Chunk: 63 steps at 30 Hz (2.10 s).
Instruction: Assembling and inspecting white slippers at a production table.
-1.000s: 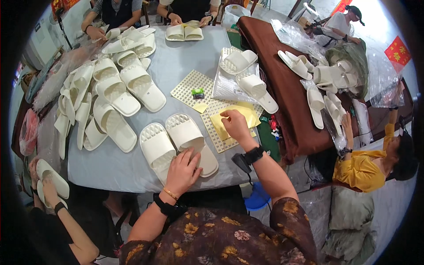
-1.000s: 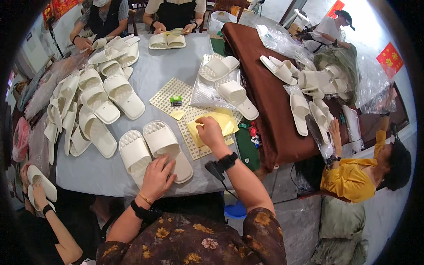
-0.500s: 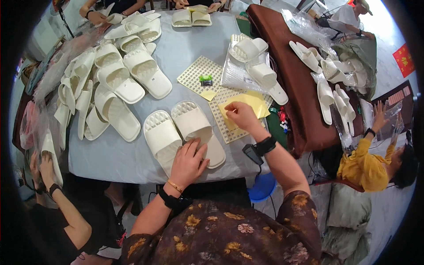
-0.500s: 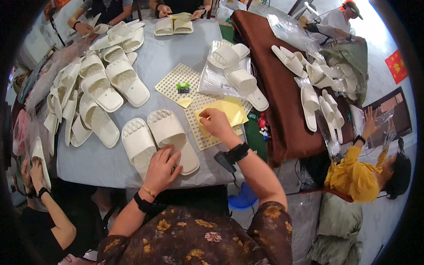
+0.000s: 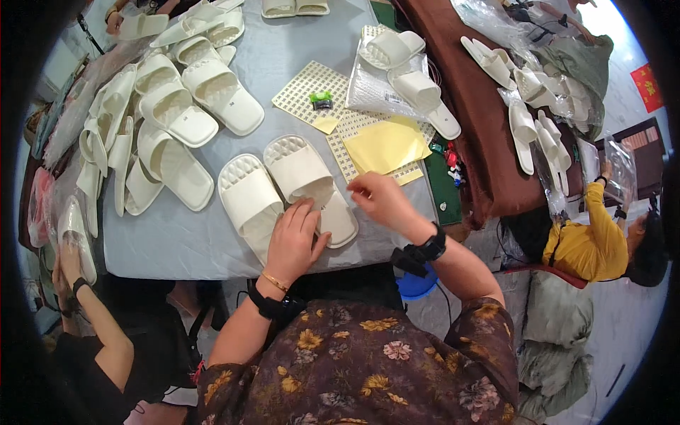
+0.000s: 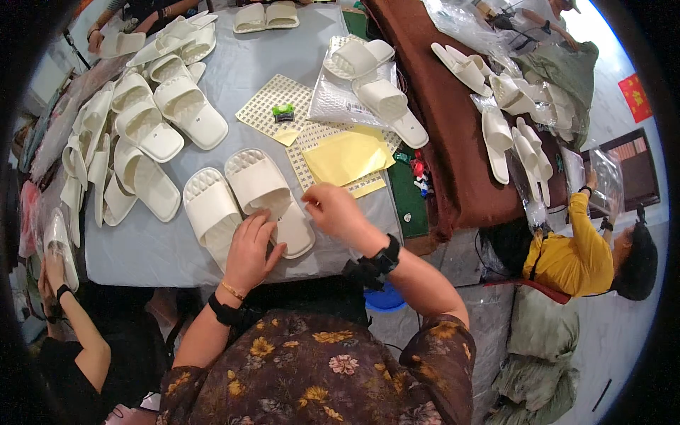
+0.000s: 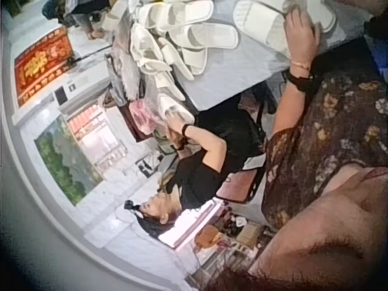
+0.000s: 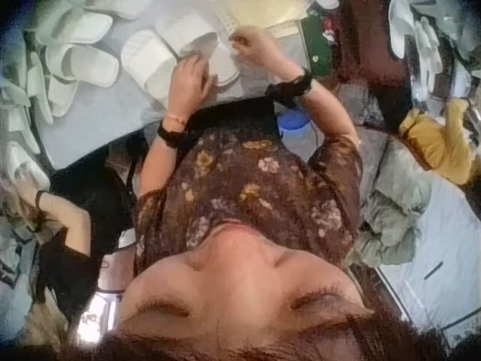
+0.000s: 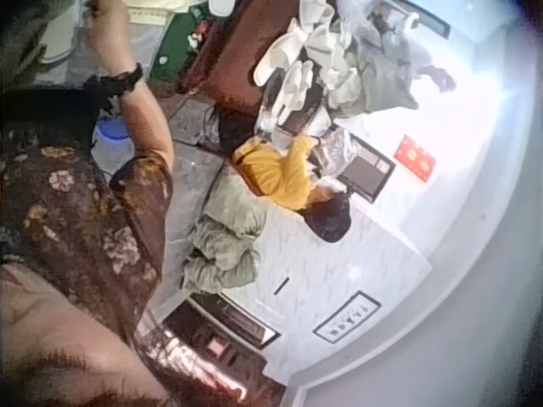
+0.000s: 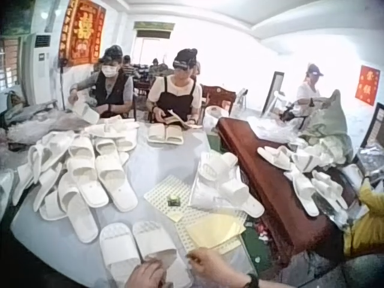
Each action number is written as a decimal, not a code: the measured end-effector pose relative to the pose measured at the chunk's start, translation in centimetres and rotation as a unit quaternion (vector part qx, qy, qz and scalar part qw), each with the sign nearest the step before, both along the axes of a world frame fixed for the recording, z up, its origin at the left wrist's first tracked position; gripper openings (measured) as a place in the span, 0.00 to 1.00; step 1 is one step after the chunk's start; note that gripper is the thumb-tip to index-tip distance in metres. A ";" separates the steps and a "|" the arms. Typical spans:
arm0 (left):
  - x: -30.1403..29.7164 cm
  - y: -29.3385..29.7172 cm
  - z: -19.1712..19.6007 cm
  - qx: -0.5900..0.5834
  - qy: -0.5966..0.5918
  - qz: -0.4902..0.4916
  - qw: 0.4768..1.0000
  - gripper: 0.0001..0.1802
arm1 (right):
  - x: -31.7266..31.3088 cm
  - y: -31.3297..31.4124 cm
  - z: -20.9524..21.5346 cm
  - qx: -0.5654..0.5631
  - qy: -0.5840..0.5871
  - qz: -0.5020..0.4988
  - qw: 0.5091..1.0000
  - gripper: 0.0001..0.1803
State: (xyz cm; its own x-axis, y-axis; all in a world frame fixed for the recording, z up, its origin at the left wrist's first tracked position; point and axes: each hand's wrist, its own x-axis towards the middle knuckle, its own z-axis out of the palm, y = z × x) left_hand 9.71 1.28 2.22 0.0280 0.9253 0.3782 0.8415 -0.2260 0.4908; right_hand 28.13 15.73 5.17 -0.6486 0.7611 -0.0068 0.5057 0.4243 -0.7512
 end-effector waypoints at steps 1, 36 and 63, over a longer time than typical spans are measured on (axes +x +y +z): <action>0.1 0.0 -0.1 0.000 -0.002 0.000 1.000 0.23 | -0.5 -0.8 -0.7 -0.001 0.000 -0.003 1.000 0.09; 0.1 -0.1 -0.8 -0.009 -0.027 0.008 1.000 0.25 | 0.8 7.0 -2.4 0.145 -0.115 -0.042 0.982 0.05; 0.0 -0.3 -0.2 0.005 -0.026 0.010 1.000 0.24 | 1.7 9.4 -3.7 0.065 -0.048 -0.057 0.995 0.13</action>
State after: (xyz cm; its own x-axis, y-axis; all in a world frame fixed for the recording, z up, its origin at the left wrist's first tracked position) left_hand 9.75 0.96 2.01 -0.0098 0.9214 0.3885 0.8195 -0.2152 0.5311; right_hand 29.81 25.15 1.51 -0.5596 0.8278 0.0399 0.6222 0.4514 -0.6396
